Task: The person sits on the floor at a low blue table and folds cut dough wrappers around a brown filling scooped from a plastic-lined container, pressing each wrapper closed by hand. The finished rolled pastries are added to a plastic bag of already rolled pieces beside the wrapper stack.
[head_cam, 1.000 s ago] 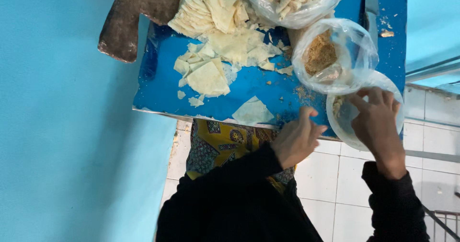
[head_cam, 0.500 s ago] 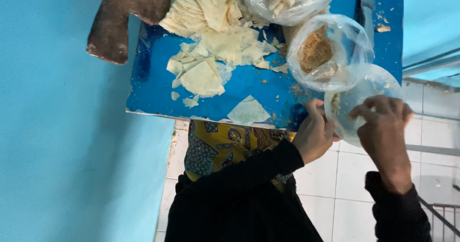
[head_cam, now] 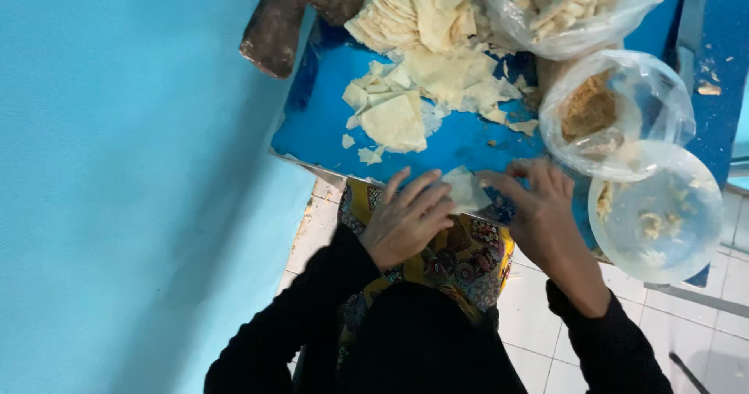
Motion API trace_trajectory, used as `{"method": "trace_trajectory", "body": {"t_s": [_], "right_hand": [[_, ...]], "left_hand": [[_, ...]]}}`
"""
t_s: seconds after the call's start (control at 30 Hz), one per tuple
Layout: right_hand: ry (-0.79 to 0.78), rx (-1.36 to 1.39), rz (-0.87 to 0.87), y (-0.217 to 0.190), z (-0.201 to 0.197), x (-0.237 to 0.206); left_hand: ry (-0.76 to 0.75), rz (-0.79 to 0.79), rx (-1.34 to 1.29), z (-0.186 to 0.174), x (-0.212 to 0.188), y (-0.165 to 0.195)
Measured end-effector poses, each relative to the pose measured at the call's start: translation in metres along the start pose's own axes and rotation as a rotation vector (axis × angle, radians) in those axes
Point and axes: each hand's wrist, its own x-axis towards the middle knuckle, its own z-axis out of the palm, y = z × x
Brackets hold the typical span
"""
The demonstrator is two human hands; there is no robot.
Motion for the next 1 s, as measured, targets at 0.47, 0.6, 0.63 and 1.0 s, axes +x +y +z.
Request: {"method": "trace_trajectory", "body": {"t_s": [0.47, 0.6, 0.63, 1.0], "right_hand": [[-0.176, -0.792, -0.32, -0.016, 0.02, 0.026], [-0.144, -0.615, -0.284, -0.007, 0.006, 0.028], [-0.136, -0.544, -0.263, -0.007, 0.004, 0.025], [-0.156, -0.688, -0.41, -0.003, 0.015, 0.021]], "left_hand": [[0.087, 0.184, -0.125, 0.017, -0.013, -0.037], [0.1, 0.189, -0.158, 0.015, -0.015, -0.039], [0.107, 0.182, -0.166, 0.015, -0.016, -0.039], [0.097, 0.16, -0.179, 0.015, -0.015, -0.035]]}}
